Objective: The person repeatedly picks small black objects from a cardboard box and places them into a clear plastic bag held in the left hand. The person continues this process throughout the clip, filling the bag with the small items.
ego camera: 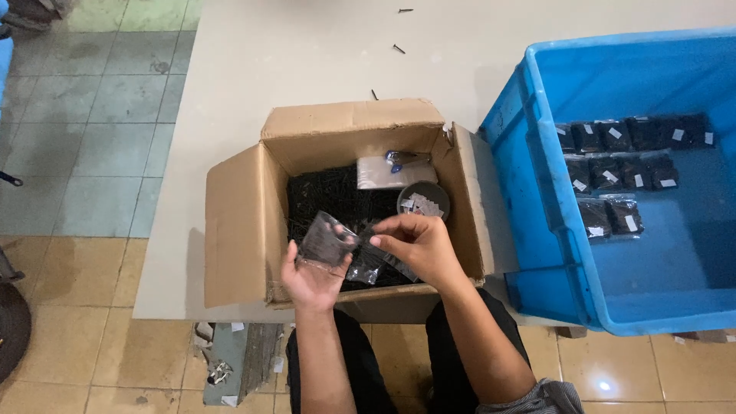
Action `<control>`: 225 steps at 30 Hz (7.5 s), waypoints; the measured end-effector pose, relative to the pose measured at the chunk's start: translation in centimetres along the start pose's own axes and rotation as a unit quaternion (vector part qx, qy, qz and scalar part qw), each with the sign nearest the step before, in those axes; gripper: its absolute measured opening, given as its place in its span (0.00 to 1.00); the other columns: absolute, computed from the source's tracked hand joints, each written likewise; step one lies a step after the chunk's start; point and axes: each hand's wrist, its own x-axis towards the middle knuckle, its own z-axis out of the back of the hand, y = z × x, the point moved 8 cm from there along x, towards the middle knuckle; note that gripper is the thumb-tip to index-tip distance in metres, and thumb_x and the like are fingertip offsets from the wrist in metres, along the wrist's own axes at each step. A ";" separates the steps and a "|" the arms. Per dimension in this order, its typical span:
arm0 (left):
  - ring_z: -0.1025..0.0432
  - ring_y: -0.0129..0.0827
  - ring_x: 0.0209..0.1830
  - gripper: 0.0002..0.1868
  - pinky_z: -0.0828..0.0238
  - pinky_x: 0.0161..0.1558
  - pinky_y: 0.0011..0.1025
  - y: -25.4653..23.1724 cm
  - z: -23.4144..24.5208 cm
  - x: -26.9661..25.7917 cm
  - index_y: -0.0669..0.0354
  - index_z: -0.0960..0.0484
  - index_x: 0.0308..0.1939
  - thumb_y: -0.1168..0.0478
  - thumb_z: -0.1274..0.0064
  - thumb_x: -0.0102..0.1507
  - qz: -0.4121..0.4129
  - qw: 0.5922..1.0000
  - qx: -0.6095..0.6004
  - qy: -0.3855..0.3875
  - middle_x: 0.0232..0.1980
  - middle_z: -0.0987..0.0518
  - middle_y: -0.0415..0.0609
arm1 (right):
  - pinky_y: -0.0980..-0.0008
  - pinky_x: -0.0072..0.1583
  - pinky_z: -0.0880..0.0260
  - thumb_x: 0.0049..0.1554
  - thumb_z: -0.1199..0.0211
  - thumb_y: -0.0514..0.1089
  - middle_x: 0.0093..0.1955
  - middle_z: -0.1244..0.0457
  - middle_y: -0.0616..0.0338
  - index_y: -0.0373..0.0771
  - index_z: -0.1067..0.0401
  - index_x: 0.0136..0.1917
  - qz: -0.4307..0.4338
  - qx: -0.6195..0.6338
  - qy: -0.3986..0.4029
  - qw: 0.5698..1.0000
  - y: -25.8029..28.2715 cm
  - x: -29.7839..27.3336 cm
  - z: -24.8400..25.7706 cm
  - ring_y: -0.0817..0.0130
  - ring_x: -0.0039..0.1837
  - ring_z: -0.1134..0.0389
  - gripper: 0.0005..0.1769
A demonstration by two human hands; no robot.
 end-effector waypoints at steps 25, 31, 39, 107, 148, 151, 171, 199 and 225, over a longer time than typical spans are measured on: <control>0.14 0.65 0.59 0.26 0.14 0.57 0.69 1.3 1.1 0.2 0.54 0.09 0.62 0.41 0.46 0.71 0.021 0.986 0.152 -0.071 0.59 0.09 0.65 | 0.28 0.68 0.29 0.73 0.43 0.49 0.74 0.38 0.23 0.24 0.20 0.70 0.114 -0.174 0.199 0.958 6.0 -1.0 -3.9 0.20 0.69 0.32 0.26; 0.12 0.62 0.51 0.27 0.10 0.46 0.66 1.7 0.5 -0.1 0.55 0.09 0.60 0.40 0.44 0.70 0.043 0.984 0.160 -0.062 0.55 0.08 0.65 | 0.25 0.71 0.33 0.75 0.45 0.59 0.78 0.41 0.31 0.29 0.21 0.71 0.127 -0.097 0.191 0.969 4.1 -0.9 -3.8 0.21 0.73 0.34 0.31; 0.13 0.65 0.54 0.29 0.11 0.49 0.68 1.0 1.0 0.4 0.58 0.09 0.60 0.39 0.44 0.69 0.025 0.990 0.122 -0.066 0.57 0.09 0.67 | 0.24 0.73 0.35 0.76 0.50 0.61 0.78 0.42 0.27 0.25 0.24 0.73 0.130 -0.106 0.216 0.962 4.7 -1.3 -4.7 0.19 0.75 0.35 0.36; 0.19 0.49 0.70 0.30 0.12 0.55 0.45 -3.5 -0.9 -1.3 0.47 0.16 0.71 0.40 0.43 0.70 -0.139 0.971 -0.135 -0.140 0.75 0.15 0.49 | 0.52 0.47 0.20 0.57 0.23 0.43 0.31 0.28 0.42 0.32 0.17 0.39 -0.066 -0.310 0.135 0.939 -20.1 17.5 -6.8 0.48 0.37 0.22 0.12; 0.15 0.51 0.62 0.29 0.13 0.63 0.60 -0.3 -2.0 -0.7 0.59 0.12 0.67 0.46 0.39 0.67 0.006 0.970 0.178 -0.163 0.64 0.11 0.59 | 0.56 0.54 0.23 0.51 0.18 0.41 0.49 0.24 0.49 0.35 0.13 0.37 0.005 -0.197 0.347 0.917 -3.5 11.0 -6.2 0.57 0.49 0.26 0.08; 0.14 0.55 0.60 0.25 0.13 0.61 0.64 -0.6 -1.6 -0.6 0.56 0.10 0.60 0.45 0.38 0.67 -0.002 0.978 0.119 -0.173 0.61 0.10 0.60 | 0.54 0.58 0.24 0.57 0.21 0.39 0.53 0.25 0.44 0.33 0.12 0.42 0.045 -0.153 0.329 0.931 -2.0 10.9 -7.3 0.55 0.54 0.26 0.06; 0.17 0.56 0.65 0.23 0.19 0.69 0.66 -1.1 -1.7 -1.1 0.52 0.10 0.58 0.44 0.35 0.65 -0.032 0.976 0.038 -0.210 0.64 0.11 0.58 | 0.52 0.57 0.23 0.63 0.29 0.37 0.55 0.25 0.40 0.35 0.10 0.47 0.079 -0.116 0.308 0.941 -0.3 9.8 -8.4 0.44 0.53 0.24 0.07; 0.20 0.62 0.70 0.38 0.14 0.58 0.55 -2.4 -1.1 -1.0 0.52 0.17 0.75 0.33 0.43 0.69 -0.076 0.980 -0.171 0.066 0.72 0.14 0.57 | 0.64 0.36 0.28 0.60 0.22 0.53 0.29 0.28 0.53 0.42 0.14 0.33 -0.096 -0.376 0.155 0.909 -22.3 16.0 -8.4 0.57 0.31 0.26 0.18; 0.19 0.61 0.69 0.39 0.14 0.57 0.55 -2.4 -0.3 -0.7 0.53 0.16 0.75 0.33 0.45 0.69 -0.087 0.985 -0.147 -0.003 0.73 0.14 0.60 | 0.46 0.56 0.17 0.64 0.31 0.49 0.47 0.22 0.45 0.36 0.14 0.58 -0.003 -0.408 0.110 0.906 -20.9 17.7 -6.9 0.50 0.47 0.18 0.16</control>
